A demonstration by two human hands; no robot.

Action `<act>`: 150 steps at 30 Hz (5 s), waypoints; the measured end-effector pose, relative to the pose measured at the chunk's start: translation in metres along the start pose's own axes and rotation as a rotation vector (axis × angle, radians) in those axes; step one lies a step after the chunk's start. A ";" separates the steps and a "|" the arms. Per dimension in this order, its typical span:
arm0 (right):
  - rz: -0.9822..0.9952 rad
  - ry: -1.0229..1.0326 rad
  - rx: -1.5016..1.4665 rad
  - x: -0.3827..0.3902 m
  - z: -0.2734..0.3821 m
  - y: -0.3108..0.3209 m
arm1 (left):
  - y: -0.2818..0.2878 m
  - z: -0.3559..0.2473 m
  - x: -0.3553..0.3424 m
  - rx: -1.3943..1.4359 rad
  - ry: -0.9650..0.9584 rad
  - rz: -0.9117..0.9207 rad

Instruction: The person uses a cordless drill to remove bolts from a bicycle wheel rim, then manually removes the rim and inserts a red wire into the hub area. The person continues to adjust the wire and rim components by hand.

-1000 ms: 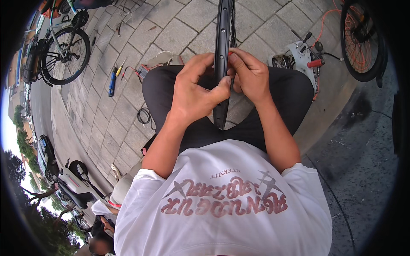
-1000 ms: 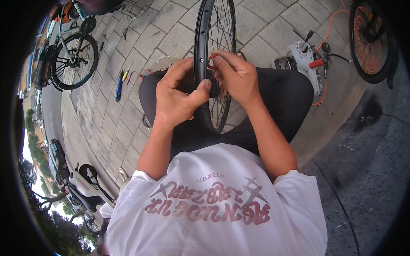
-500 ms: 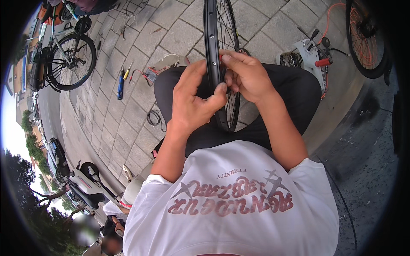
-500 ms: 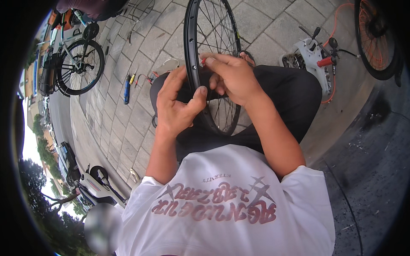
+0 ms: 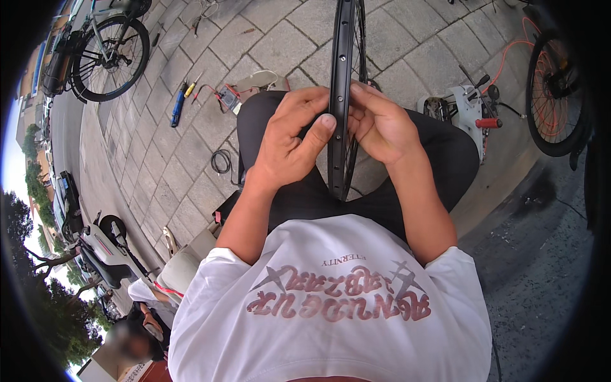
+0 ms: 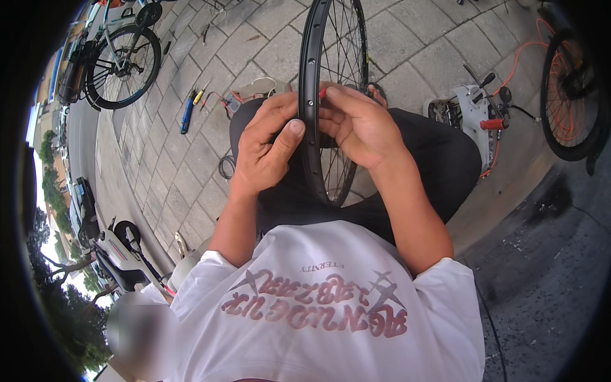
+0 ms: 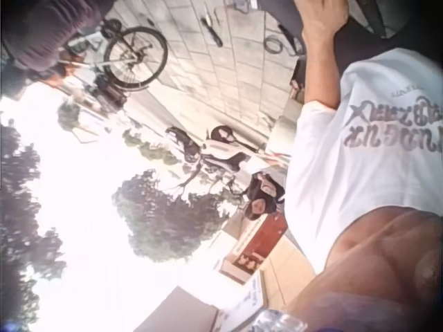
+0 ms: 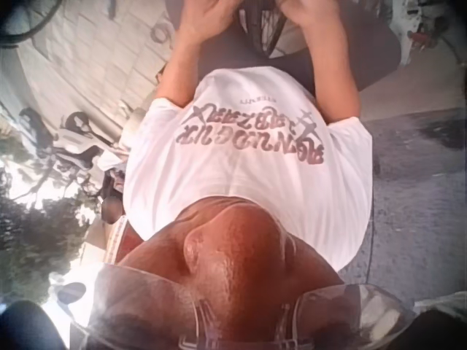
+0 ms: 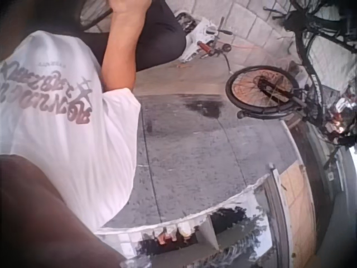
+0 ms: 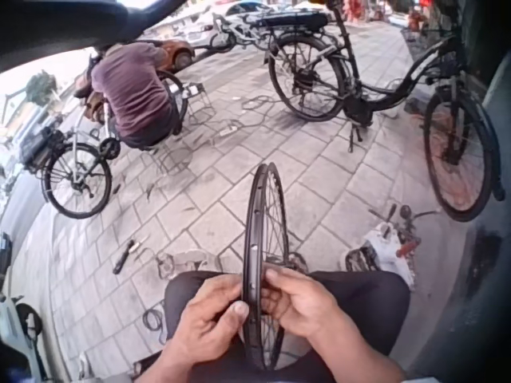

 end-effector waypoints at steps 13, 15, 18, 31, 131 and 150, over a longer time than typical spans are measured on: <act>-0.107 -0.291 0.198 -0.019 0.004 -0.002 | -0.003 0.017 -0.017 -0.070 -0.004 0.033; -0.183 -0.313 0.234 -0.018 0.005 -0.003 | 0.000 0.018 -0.017 -0.173 -0.073 -0.052; -0.236 -0.318 0.277 -0.018 0.006 -0.006 | 0.003 0.009 -0.022 -0.262 -0.182 -0.139; 0.022 -0.196 0.006 -0.008 -0.010 0.016 | -0.014 0.010 -0.018 -0.354 -0.242 -0.283; -0.052 -0.025 0.128 -0.008 -0.012 0.018 | -0.017 0.011 -0.003 -0.340 -0.133 -0.320; -0.178 -0.039 0.290 -0.014 -0.007 0.011 | -0.010 0.007 -0.009 -0.312 -0.148 -0.340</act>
Point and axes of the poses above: each hand's wrist, its own x-axis away from the middle knuckle, its own y-axis out of the back of the hand, z = x × y, the point moved 8 cm from there along -x, towards the middle knuckle, and after that the axes turned 2 degrees about -x, right-handed, at the moved point
